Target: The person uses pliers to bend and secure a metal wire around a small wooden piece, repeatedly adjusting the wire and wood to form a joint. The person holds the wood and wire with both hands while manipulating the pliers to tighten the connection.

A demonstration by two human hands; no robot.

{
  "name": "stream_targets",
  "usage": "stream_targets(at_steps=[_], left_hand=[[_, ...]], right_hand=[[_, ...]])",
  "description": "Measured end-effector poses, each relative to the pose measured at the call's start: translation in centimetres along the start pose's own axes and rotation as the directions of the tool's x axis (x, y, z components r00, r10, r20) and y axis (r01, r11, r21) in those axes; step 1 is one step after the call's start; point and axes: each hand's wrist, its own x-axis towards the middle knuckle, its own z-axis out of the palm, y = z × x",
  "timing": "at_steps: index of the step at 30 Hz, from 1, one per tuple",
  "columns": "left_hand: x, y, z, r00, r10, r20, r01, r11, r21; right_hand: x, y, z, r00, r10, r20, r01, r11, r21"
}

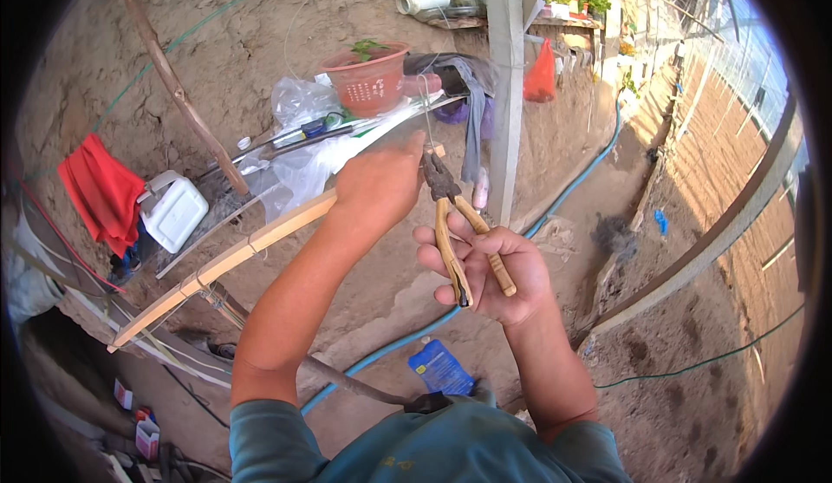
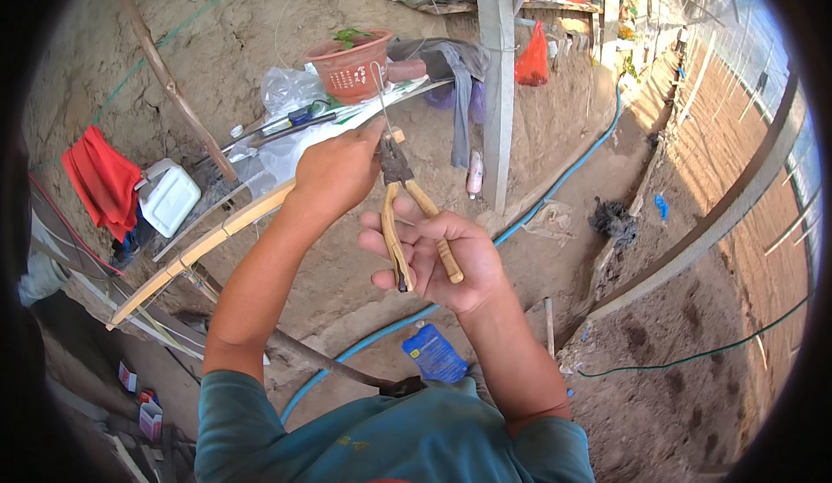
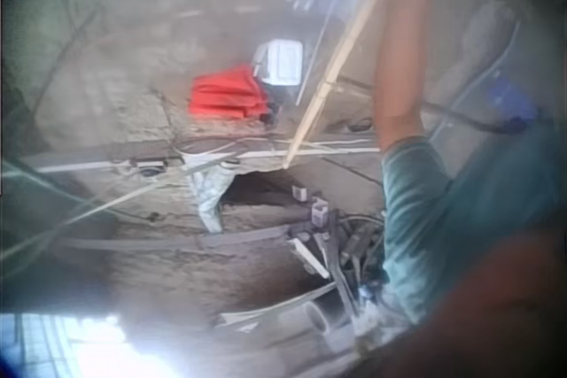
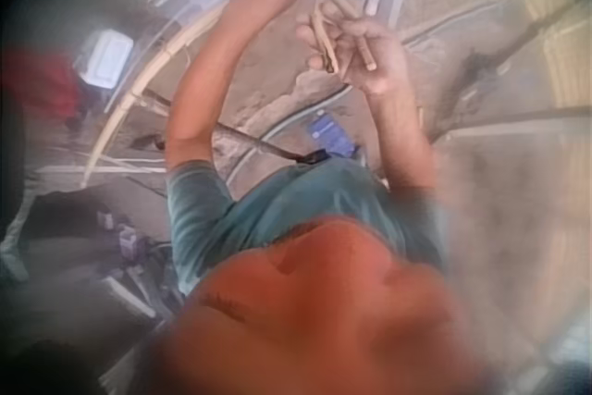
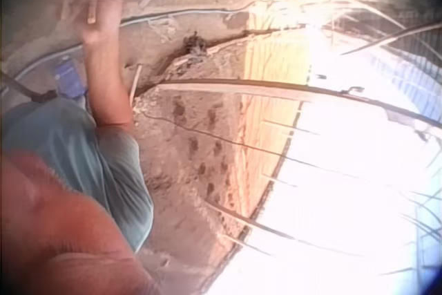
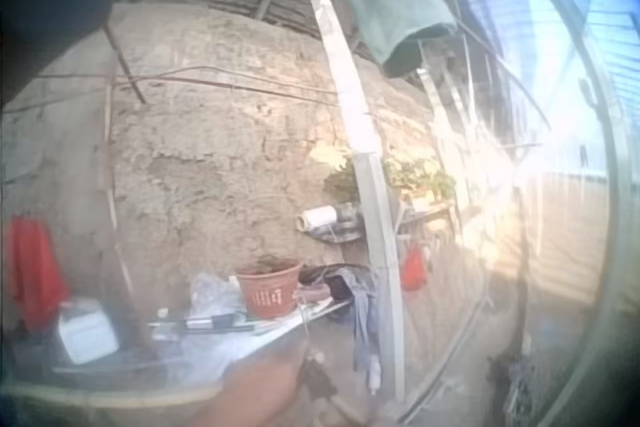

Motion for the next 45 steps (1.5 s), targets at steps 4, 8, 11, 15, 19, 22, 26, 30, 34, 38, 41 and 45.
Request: stream_targets(at_steps=[4,8,11,15,19,22,26,30,34,38,41,45], left_hand=[[-0.2,0.3,-0.3,1.000,-0.027,0.008,0.027,1.000,0.005],[-0.5,0.5,-1.1,0.999,-0.014,0.038,0.014,1.000,0.011],[-0.6,0.3,-1.0,1.000,0.012,0.018,-0.012,1.000,-0.020],[-0.9,0.3,-1.1,0.999,0.047,0.017,-0.046,0.998,-0.033],[-0.7,0.1,-0.7,0.995,0.095,0.029,-0.094,0.995,-0.027],[-0.6,0.3,-0.5,0.991,0.127,0.033,-0.126,0.992,-0.031],[0.0,1.4,-1.0,0.989,0.110,0.103,-0.111,0.994,0.008],[0.8,2.3,-1.5,0.981,0.113,0.160,-0.117,0.993,0.020],[0.9,2.5,-1.1,0.984,0.128,0.126,-0.130,0.992,0.004],[1.7,3.1,-1.2,0.979,0.130,0.159,-0.133,0.991,0.010],[2.1,3.4,-0.7,0.981,0.120,0.152,-0.124,0.992,0.013],[2.2,3.8,-0.3,0.983,0.121,0.137,-0.125,0.992,0.019]], right_hand=[[0.2,0.1,0.5,1.000,-0.021,0.011,0.020,0.999,0.030],[0.2,0.3,1.0,0.999,-0.016,-0.037,0.019,0.998,0.060],[0.0,0.3,1.0,0.999,0.000,-0.048,0.000,1.000,0.000],[-0.9,-0.7,1.2,0.991,0.059,-0.118,-0.075,0.988,-0.133],[-2.1,-2.1,2.7,0.961,0.041,-0.275,-0.145,0.918,-0.370],[-3.0,-4.1,3.1,0.940,0.032,-0.341,-0.225,0.809,-0.543],[-3.4,-6.8,4.7,0.899,0.023,-0.437,-0.345,0.652,-0.676],[-3.4,-8.9,5.7,0.864,-0.120,-0.489,-0.486,0.059,-0.872],[-3.7,-8.6,7.5,0.888,-0.267,-0.374,-0.448,-0.322,-0.834],[-4.2,-9.0,3.8,0.915,-0.396,0.083,-0.307,-0.814,-0.493],[-4.5,-9.1,3.3,0.895,-0.397,0.202,-0.348,-0.906,-0.239],[-5.3,-9.4,2.3,0.886,-0.316,0.338,-0.335,-0.942,-0.002]])
